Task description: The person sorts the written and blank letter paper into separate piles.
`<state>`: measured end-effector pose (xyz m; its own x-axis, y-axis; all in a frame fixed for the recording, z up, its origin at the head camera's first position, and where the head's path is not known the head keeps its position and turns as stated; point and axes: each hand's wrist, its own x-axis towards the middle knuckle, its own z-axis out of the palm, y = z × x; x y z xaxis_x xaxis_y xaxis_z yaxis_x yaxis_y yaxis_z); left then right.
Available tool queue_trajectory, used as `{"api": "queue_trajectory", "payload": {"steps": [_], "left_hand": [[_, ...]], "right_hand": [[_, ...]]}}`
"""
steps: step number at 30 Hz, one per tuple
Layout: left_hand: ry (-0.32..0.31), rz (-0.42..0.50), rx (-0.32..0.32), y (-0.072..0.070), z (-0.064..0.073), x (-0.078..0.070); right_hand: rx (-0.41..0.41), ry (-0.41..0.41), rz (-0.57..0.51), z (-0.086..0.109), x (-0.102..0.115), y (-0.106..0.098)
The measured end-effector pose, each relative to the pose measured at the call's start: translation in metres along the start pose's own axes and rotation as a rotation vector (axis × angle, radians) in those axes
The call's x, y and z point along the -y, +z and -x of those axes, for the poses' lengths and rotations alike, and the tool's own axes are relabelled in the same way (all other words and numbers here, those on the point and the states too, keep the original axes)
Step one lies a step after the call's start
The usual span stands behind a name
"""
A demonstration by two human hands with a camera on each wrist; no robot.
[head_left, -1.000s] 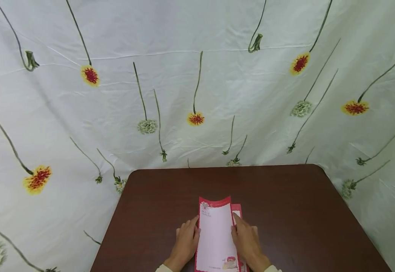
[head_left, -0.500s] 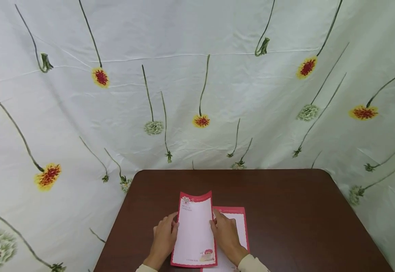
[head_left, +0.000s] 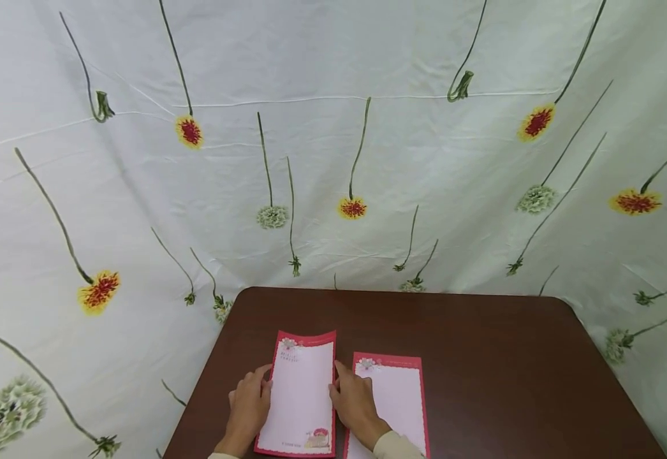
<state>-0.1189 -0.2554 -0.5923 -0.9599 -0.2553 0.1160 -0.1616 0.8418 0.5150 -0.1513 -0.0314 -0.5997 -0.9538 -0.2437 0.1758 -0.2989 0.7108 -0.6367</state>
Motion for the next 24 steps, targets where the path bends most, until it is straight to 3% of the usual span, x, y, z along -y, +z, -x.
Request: {"api": "queue_trajectory", "payload": {"steps": [5, 13, 18, 21, 24], "left_hand": [[-0.034, -0.027, 0.014, -0.001, -0.002, 0.012], [-0.071, -0.100, 0.053, 0.005, -0.004, 0.024], [-0.114, -0.134, 0.080, 0.012, 0.000, 0.031], [-0.132, -0.142, 0.078, 0.015, 0.003, 0.032], [-0.135, -0.134, 0.055, 0.015, 0.006, 0.026]], "right_hand": [[0.017, 0.001, 0.039, -0.002, 0.008, 0.013], [-0.006, 0.007, 0.207, 0.002, 0.010, 0.031], [0.029, 0.004, 0.324, 0.005, 0.008, 0.037], [0.048, -0.004, 0.344, 0.006, 0.006, 0.036], [0.048, -0.004, 0.296, 0.006, 0.003, 0.028]]}}
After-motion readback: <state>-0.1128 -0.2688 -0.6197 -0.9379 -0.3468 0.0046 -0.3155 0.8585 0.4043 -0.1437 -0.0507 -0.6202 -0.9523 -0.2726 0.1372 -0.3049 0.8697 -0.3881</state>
